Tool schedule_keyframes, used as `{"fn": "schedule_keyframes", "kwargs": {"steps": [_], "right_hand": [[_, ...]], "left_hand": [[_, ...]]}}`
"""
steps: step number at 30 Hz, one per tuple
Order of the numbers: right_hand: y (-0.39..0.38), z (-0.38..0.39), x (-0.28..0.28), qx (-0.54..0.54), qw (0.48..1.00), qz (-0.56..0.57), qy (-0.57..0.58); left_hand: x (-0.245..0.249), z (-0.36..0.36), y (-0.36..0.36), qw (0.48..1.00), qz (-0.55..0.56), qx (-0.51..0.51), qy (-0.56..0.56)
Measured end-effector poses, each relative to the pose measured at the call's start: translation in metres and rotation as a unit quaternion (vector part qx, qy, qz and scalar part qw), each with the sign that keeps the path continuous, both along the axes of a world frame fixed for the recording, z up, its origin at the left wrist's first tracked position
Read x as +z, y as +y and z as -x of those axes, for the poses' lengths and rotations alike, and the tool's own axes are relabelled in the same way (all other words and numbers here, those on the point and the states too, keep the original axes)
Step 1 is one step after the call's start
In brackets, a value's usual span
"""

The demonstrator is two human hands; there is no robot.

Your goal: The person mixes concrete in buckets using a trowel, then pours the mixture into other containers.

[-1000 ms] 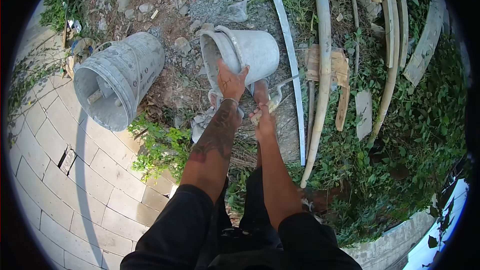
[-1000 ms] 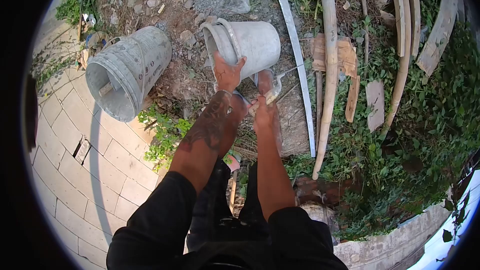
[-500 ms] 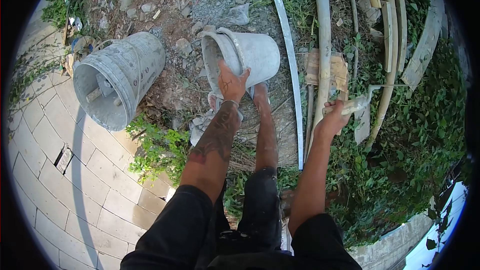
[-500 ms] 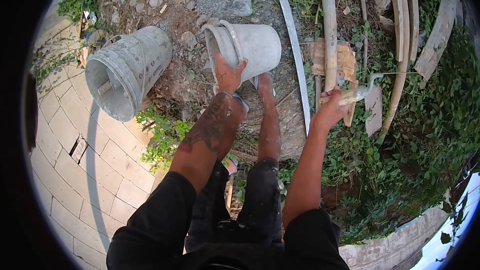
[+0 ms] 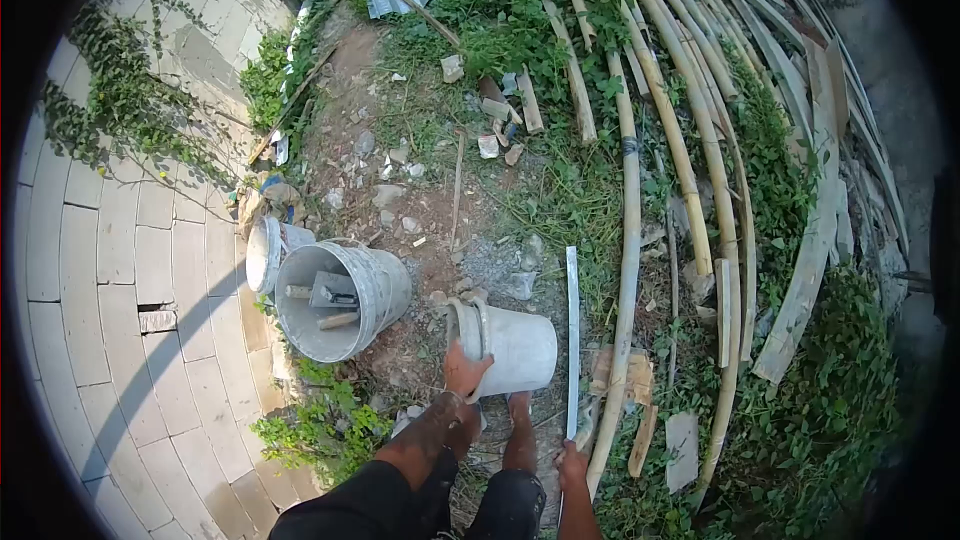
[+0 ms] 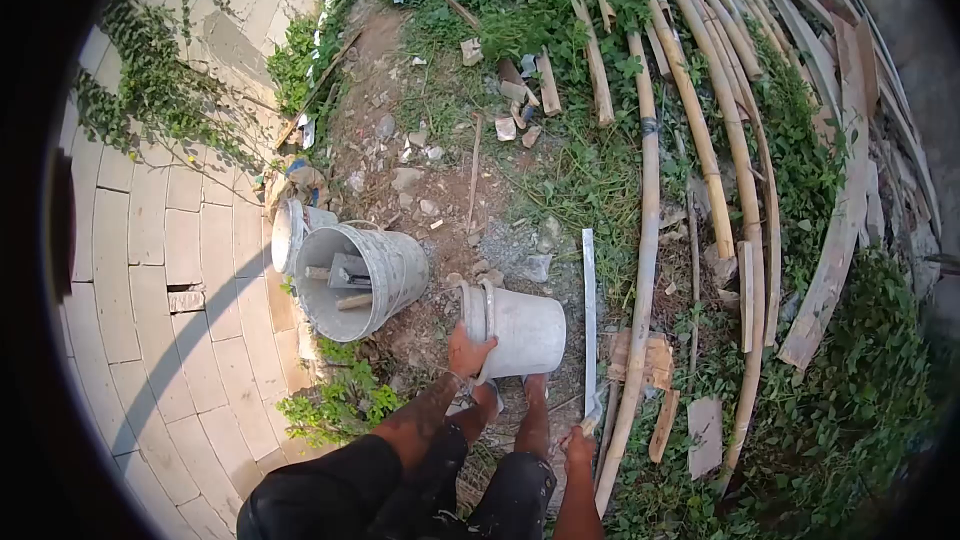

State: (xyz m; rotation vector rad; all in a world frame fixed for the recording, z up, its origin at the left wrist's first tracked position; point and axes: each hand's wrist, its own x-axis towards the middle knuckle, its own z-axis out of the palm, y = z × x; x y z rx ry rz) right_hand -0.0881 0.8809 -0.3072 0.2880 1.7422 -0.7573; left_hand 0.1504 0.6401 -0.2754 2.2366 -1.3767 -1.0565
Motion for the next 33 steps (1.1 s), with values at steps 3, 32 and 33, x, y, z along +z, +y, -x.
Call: {"fn": "schedule_keyframes", "kwargs": {"steps": [3, 32, 33], "right_hand": [[0.005, 0.064, 0.051, -0.026, 0.997, -0.040, 0.053], [-0.586, -0.109, 0.302, 0.573, 0.690, 0.289, 0.334], [-0.607, -0.124, 0.281, 0.584, 0.706, 0.299, 0.269]], "left_hand": [[0.073, -0.015, -0.017, 0.989, 0.078, 0.044, 0.117], [0.283, -0.213, -0.310, 0.638, 0.241, 0.315, 0.660], [0.280, -0.220, -0.321, 0.650, 0.257, 0.333, 0.633]]}}
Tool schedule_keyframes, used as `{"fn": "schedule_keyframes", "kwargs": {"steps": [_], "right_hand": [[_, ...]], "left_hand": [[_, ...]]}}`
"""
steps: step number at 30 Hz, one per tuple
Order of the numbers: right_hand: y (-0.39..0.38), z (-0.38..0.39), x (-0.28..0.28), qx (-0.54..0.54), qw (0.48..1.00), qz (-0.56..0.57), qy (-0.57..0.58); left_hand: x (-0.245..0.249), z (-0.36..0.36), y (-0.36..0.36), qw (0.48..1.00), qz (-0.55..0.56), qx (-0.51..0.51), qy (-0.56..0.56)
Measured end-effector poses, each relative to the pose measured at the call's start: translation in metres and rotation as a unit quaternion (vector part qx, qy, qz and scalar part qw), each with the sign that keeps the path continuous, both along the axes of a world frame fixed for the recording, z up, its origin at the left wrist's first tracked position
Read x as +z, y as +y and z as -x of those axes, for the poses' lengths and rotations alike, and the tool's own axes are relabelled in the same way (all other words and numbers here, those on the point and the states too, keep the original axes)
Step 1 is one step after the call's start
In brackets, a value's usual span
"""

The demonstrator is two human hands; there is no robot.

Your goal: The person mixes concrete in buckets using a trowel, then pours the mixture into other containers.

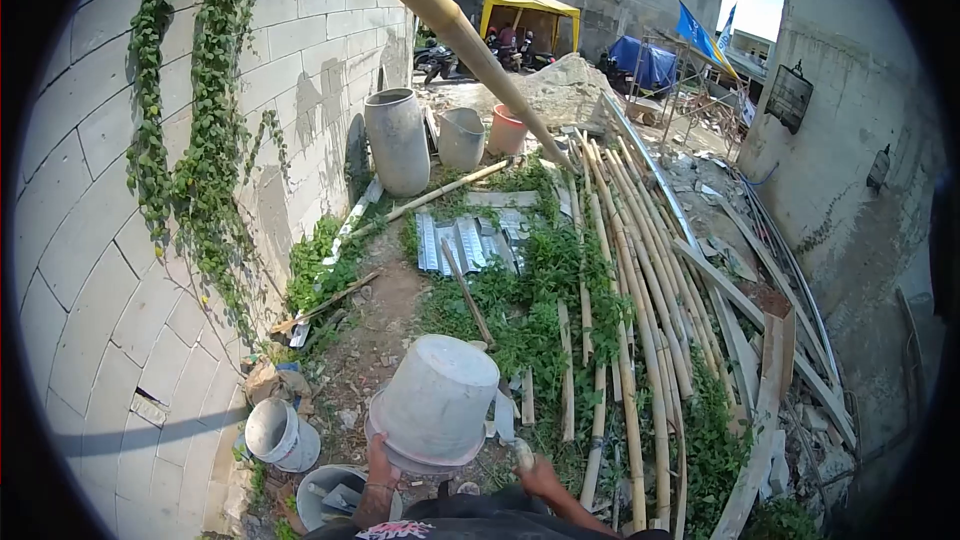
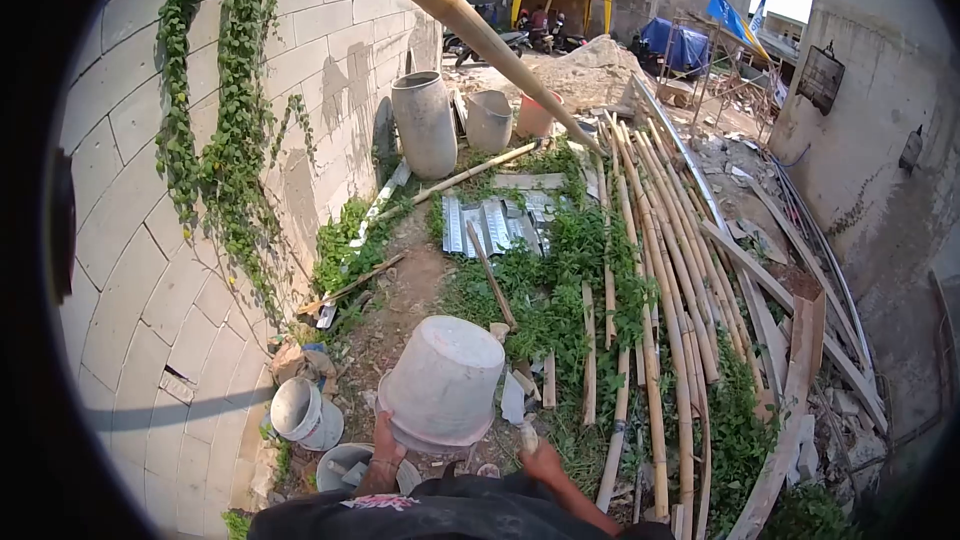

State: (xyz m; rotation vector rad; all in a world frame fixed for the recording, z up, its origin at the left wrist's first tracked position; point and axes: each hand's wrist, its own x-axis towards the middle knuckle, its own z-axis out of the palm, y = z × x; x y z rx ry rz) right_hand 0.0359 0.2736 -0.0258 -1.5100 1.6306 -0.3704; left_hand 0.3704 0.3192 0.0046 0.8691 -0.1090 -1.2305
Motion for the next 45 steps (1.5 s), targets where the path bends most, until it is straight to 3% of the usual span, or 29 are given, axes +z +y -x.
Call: {"fn": "schedule_keyframes", "kwargs": {"steps": [2, 4, 5, 8, 10, 13, 16, 19, 20, 21, 22, 23, 24, 25, 27, 30, 31, 33, 35, 37, 39, 41, 45], "right_hand": [[-0.038, -0.035, 0.028, -0.031, 0.999, 0.039, 0.020], [-0.072, -0.059, 0.030, -0.084, 0.989, -0.108, -0.059], [-0.087, -0.072, 0.027, -0.113, 0.976, -0.118, -0.141], [-0.134, -0.102, 0.043, -0.193, 0.872, -0.247, -0.376], [-0.170, -0.127, 0.070, -0.204, 0.820, -0.348, -0.406], [-0.241, -0.137, 0.043, -0.147, 0.786, -0.395, -0.451], [-0.297, -0.198, 0.045, -0.217, 0.846, -0.310, -0.376], [-0.352, -0.276, 0.011, -0.279, 0.863, -0.295, -0.301], [-0.364, -0.305, 0.009, -0.260, 0.869, -0.322, -0.271], [-0.376, -0.328, 0.016, -0.182, 0.878, -0.373, -0.239], [-0.392, -0.349, 0.022, -0.020, 0.879, -0.435, -0.192], [-0.409, -0.379, 0.053, 0.037, 0.883, -0.426, -0.192], [-0.421, -0.398, 0.076, 0.090, 0.883, -0.423, -0.185], [-0.454, -0.412, 0.076, 0.042, 0.896, -0.390, -0.210], [-0.527, -0.437, 0.074, -0.058, 0.904, -0.331, -0.264], [-0.575, -0.467, 0.085, -0.146, 0.897, -0.317, -0.271], [-0.582, -0.480, 0.087, -0.189, 0.900, -0.281, -0.274], [-0.597, -0.491, 0.089, -0.072, 0.885, -0.359, -0.289], [-0.613, -0.511, 0.108, 0.065, 0.853, -0.419, -0.303], [-0.633, -0.536, 0.108, -0.005, 0.849, -0.418, -0.324], [-0.663, -0.549, 0.088, -0.047, 0.843, -0.419, -0.335], [-0.708, -0.567, 0.079, -0.079, 0.866, -0.370, -0.328], [-0.771, -0.595, 0.081, -0.102, 0.928, -0.262, -0.245]], "left_hand": [[0.014, -0.016, -0.018, 0.998, 0.000, 0.045, 0.035], [0.005, -0.034, -0.026, 0.995, 0.002, 0.093, 0.038], [0.008, -0.040, -0.025, 0.991, -0.001, 0.127, 0.036], [0.009, -0.061, -0.022, 0.978, -0.020, 0.209, 0.018], [-0.004, -0.077, -0.020, 0.966, -0.026, 0.252, 0.042], [-0.007, -0.101, -0.034, 0.948, -0.046, 0.314, 0.037], [-0.016, -0.133, -0.068, 0.929, -0.067, 0.360, 0.055], [-0.049, -0.177, -0.116, 0.921, -0.083, 0.378, 0.042], [-0.008, -0.193, -0.150, 0.923, -0.085, 0.365, 0.084], [0.037, -0.210, -0.184, 0.926, -0.081, 0.347, 0.124], [0.013, -0.227, -0.212, 0.922, -0.076, 0.370, 0.080], [-0.010, -0.244, -0.233, 0.917, -0.082, 0.390, 0.039], [0.004, -0.268, -0.258, 0.922, -0.102, 0.372, 0.018], [0.021, -0.291, -0.275, 0.926, -0.122, 0.358, -0.005], [0.004, -0.338, -0.315, 0.917, -0.148, 0.363, -0.076], [0.069, -0.374, -0.375, 0.911, -0.167, 0.374, -0.054], [0.019, -0.392, -0.374, 0.919, -0.157, 0.356, -0.067], [-0.012, -0.412, -0.399, 0.929, -0.139, 0.342, -0.037], [0.005, -0.434, -0.439, 0.933, -0.123, 0.336, -0.044], [0.027, -0.456, -0.479, 0.935, -0.115, 0.332, -0.054], [0.007, -0.491, -0.518, 0.946, -0.091, 0.308, -0.049], [-0.005, -0.520, -0.560, 0.951, -0.090, 0.291, -0.047], [0.048, -0.542, -0.667, 0.941, -0.110, 0.301, -0.108]]}}
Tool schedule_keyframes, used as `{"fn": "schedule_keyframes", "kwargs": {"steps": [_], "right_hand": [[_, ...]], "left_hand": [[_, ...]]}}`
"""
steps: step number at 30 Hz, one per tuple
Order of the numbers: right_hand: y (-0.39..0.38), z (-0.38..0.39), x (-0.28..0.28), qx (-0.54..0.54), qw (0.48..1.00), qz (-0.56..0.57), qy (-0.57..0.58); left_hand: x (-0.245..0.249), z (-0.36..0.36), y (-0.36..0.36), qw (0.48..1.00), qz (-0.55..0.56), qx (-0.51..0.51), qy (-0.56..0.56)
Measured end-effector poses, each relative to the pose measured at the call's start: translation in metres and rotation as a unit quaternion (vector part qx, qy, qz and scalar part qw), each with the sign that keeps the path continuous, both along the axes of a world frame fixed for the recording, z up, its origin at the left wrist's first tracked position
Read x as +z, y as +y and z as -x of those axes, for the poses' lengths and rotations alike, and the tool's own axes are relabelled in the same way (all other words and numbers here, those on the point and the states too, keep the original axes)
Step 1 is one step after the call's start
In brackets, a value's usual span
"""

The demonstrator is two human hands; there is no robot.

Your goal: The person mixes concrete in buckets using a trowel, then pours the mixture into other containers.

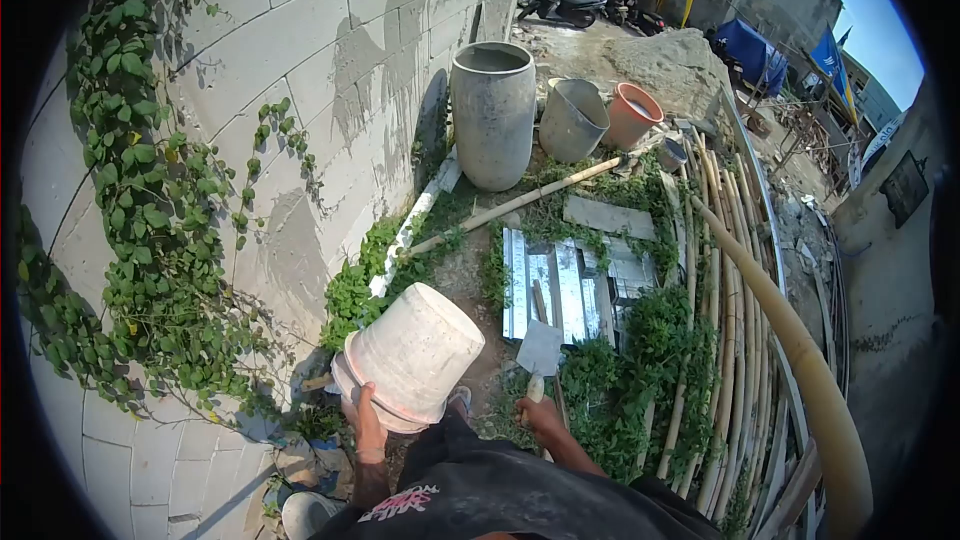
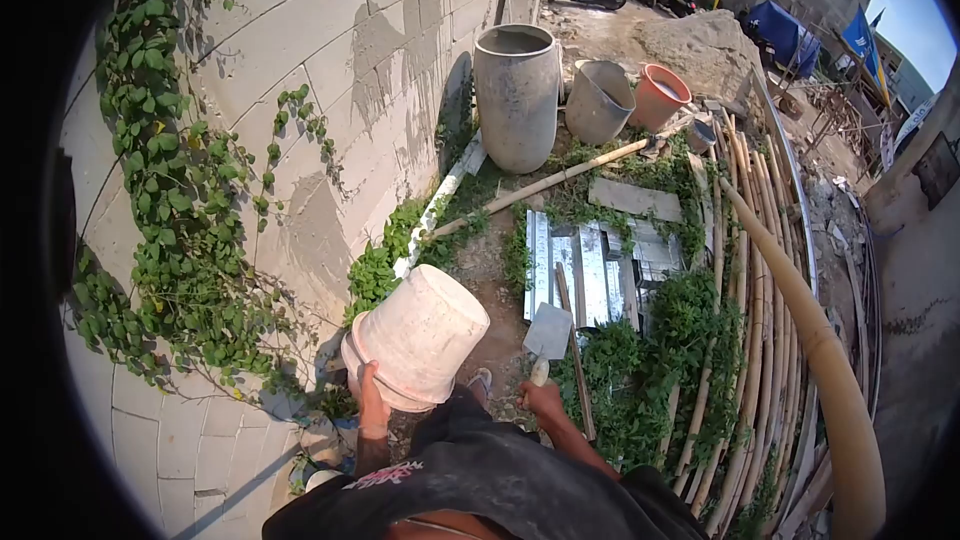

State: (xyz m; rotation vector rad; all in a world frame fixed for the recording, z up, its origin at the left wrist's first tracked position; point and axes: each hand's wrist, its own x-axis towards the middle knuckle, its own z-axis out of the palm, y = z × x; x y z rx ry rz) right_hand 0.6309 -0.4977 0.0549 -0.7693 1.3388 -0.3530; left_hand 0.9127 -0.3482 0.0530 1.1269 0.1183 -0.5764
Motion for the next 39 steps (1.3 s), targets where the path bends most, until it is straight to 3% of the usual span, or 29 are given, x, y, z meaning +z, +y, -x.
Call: {"fn": "schedule_keyframes", "kwargs": {"steps": [2, 5, 7, 9, 14, 19, 21, 22, 23, 24, 25, 27, 30, 33, 38, 39], "right_hand": [[-0.026, -0.016, 0.016, 0.015, 0.996, 0.080, 0.034], [-0.067, -0.042, 0.042, 0.034, 0.977, 0.205, 0.055], [-0.091, -0.057, 0.046, 0.057, 0.972, 0.223, 0.053], [-0.121, -0.079, 0.047, 0.047, 0.966, 0.254, 0.022], [-0.181, -0.155, 0.058, 0.012, 0.956, 0.286, -0.068], [-0.271, -0.196, 0.037, 0.048, 0.944, 0.324, 0.036], [-0.313, -0.206, 0.013, 0.045, 0.954, 0.295, 0.029], [-0.333, -0.218, 0.030, 0.082, 0.938, 0.314, 0.124], [-0.355, -0.223, 0.015, 0.068, 0.936, 0.324, 0.118], [-0.379, -0.228, 0.001, 0.053, 0.934, 0.334, 0.113], [-0.411, -0.239, -0.007, 0.027, 0.930, 0.351, 0.103], [-0.446, -0.245, -0.011, -0.003, 0.938, 0.330, 0.101], [-0.498, -0.255, -0.011, -0.053, 0.933, 0.345, 0.082], [-0.546, -0.253, -0.008, -0.119, 0.944, 0.293, -0.092], [-0.609, -0.257, -0.015, -0.231, 0.921, 0.312, -0.011], [-0.621, -0.257, -0.029, -0.262, 0.914, 0.309, 0.010]], "left_hand": [[0.009, -0.009, -0.039, 0.999, -0.035, -0.018, -0.025], [0.022, -0.032, -0.122, 0.980, -0.096, -0.053, -0.164], [0.012, -0.047, -0.164, 0.945, -0.182, -0.075, -0.263], [0.053, -0.047, -0.206, 0.932, -0.189, -0.168, -0.260], [0.031, -0.060, -0.310, 0.884, -0.209, -0.231, -0.347], [0.067, -0.062, -0.421, 0.872, -0.220, -0.294, -0.324], [0.027, -0.069, -0.470, 0.856, -0.226, -0.309, -0.348], [0.009, -0.070, -0.501, 0.845, -0.244, -0.310, -0.361], [-0.007, -0.072, -0.528, 0.834, -0.265, -0.312, -0.370], [0.010, -0.081, -0.551, 0.837, -0.228, -0.381, -0.321], [-0.015, -0.080, -0.577, 0.835, -0.231, -0.343, -0.364], [-0.006, -0.091, -0.614, 0.831, -0.165, -0.468, -0.252], [0.009, -0.103, -0.671, 0.826, 0.077, -0.557, 0.040], [0.008, -0.111, -0.728, 0.751, 0.140, -0.628, 0.150], [-0.015, -0.098, -0.813, 0.683, 0.097, -0.712, 0.132], [-0.021, -0.098, -0.832, 0.646, 0.101, -0.741, 0.154]]}}
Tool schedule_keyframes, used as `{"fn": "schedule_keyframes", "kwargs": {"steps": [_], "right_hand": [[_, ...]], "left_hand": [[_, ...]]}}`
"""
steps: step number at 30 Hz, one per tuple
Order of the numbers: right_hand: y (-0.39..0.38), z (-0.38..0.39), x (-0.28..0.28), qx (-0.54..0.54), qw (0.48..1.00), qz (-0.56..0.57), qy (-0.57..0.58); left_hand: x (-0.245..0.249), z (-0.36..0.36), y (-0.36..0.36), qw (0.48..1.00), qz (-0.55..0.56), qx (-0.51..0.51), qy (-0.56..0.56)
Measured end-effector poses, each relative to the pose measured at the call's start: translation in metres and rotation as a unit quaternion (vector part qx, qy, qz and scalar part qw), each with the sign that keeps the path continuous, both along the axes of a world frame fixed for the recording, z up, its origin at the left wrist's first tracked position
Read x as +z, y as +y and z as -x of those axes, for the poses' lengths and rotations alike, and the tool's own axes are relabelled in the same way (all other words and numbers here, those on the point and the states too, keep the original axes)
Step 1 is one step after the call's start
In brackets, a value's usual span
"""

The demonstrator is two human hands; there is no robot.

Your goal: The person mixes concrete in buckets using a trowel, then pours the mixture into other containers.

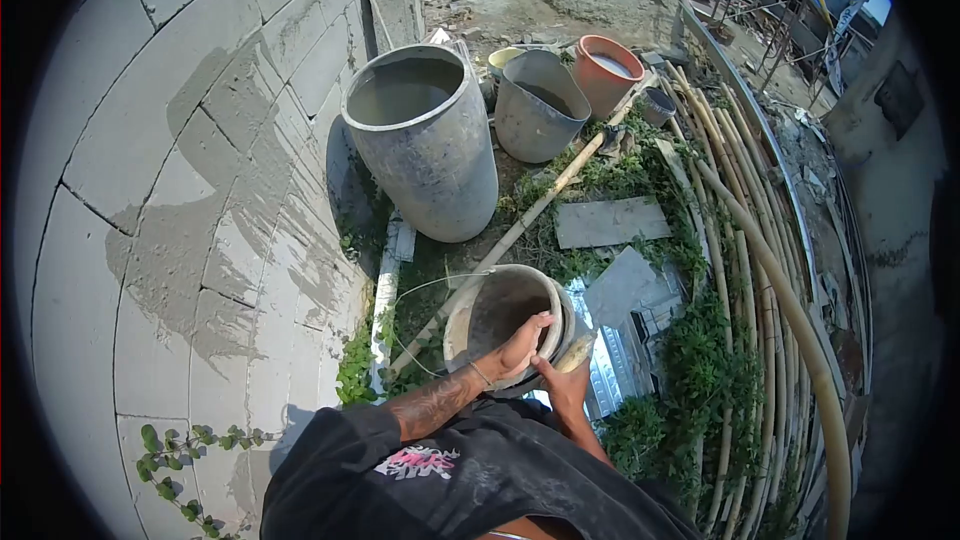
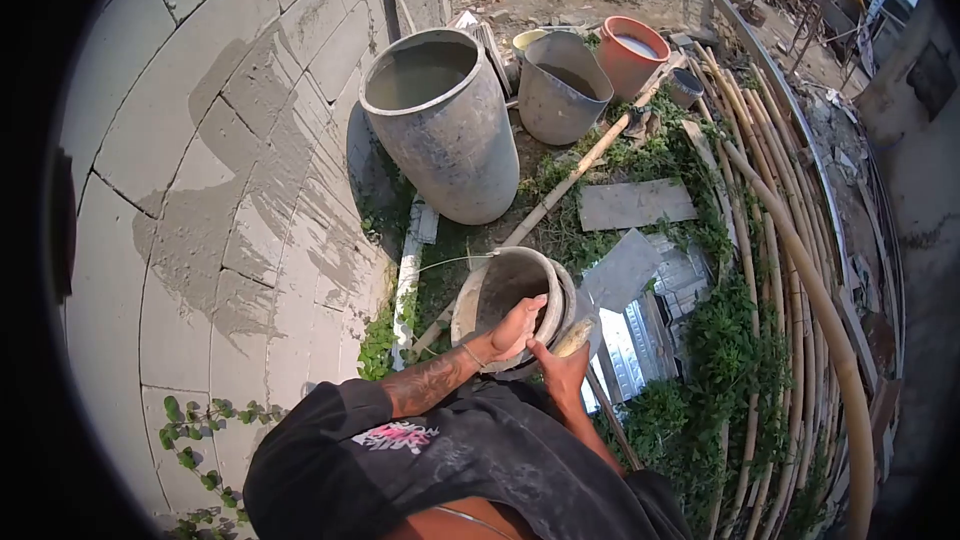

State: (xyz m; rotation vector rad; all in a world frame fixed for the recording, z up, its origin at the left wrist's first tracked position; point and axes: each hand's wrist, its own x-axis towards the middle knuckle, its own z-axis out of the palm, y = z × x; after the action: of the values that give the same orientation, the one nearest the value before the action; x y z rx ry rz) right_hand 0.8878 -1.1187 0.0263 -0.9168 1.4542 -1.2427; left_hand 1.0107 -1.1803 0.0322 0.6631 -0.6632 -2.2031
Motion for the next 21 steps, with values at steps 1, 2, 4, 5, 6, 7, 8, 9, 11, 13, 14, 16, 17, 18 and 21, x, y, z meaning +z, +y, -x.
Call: {"fn": "schedule_keyframes", "kwargs": {"steps": [1, 2, 4, 5, 6, 7, 8, 9, 11, 13, 14, 16, 17, 18, 21], "right_hand": [[-0.013, -0.003, -0.001, -0.028, 0.999, -0.002, 0.019], [-0.028, -0.007, -0.003, -0.056, 0.998, -0.004, 0.038], [-0.058, -0.012, -0.029, -0.107, 0.993, 0.007, 0.045], [-0.075, -0.018, -0.035, -0.147, 0.986, 0.008, 0.076], [-0.091, -0.024, -0.035, -0.185, 0.977, 0.005, 0.107], [-0.108, -0.031, -0.027, -0.209, 0.974, -0.014, 0.088], [-0.121, -0.027, -0.050, -0.243, 0.961, 0.008, 0.132], [-0.135, -0.025, -0.053, -0.268, 0.956, 0.017, 0.115], [-0.158, -0.019, -0.045, -0.306, 0.949, 0.042, 0.061], [-0.183, -0.014, -0.016, -0.343, 0.939, 0.040, 0.009], [-0.189, -0.008, -0.003, -0.365, 0.931, 0.010, -0.001], [-0.184, 0.020, -0.019, -0.416, 0.907, 0.006, -0.060], [-0.178, 0.030, -0.024, -0.437, 0.897, -0.001, -0.061], [-0.175, 0.033, -0.024, -0.466, 0.882, 0.002, -0.073], [-0.159, 0.034, -0.021, -0.470, 0.880, -0.042, -0.043]], "left_hand": [[-0.002, 0.002, -0.019, 1.000, 0.011, -0.026, -0.008], [-0.007, 0.004, -0.039, 0.998, 0.023, -0.051, -0.015], [-0.033, 0.010, -0.082, 0.992, 0.028, -0.116, 0.034], [-0.044, 0.010, -0.101, 0.989, 0.032, -0.142, 0.016], [-0.030, 0.005, -0.120, 0.984, 0.062, -0.165, 0.031], [-0.046, 0.006, -0.142, 0.975, 0.068, -0.211, 0.017], [-0.059, 0.009, -0.162, 0.965, 0.074, -0.252, 0.002], [-0.062, 0.011, -0.180, 0.948, 0.146, -0.277, -0.056], [-0.043, 0.018, -0.199, 0.900, 0.296, -0.289, -0.141], [-0.034, 0.019, -0.209, 0.835, 0.487, -0.152, -0.208], [0.007, 0.004, -0.204, 0.812, 0.537, -0.070, -0.217], [0.029, -0.018, -0.209, 0.750, 0.600, 0.147, -0.238], [0.022, -0.030, -0.214, 0.728, 0.598, 0.211, -0.260], [0.008, -0.036, -0.221, 0.736, 0.565, 0.236, -0.290], [-0.041, -0.028, -0.246, 0.739, 0.450, 0.202, -0.458]]}}
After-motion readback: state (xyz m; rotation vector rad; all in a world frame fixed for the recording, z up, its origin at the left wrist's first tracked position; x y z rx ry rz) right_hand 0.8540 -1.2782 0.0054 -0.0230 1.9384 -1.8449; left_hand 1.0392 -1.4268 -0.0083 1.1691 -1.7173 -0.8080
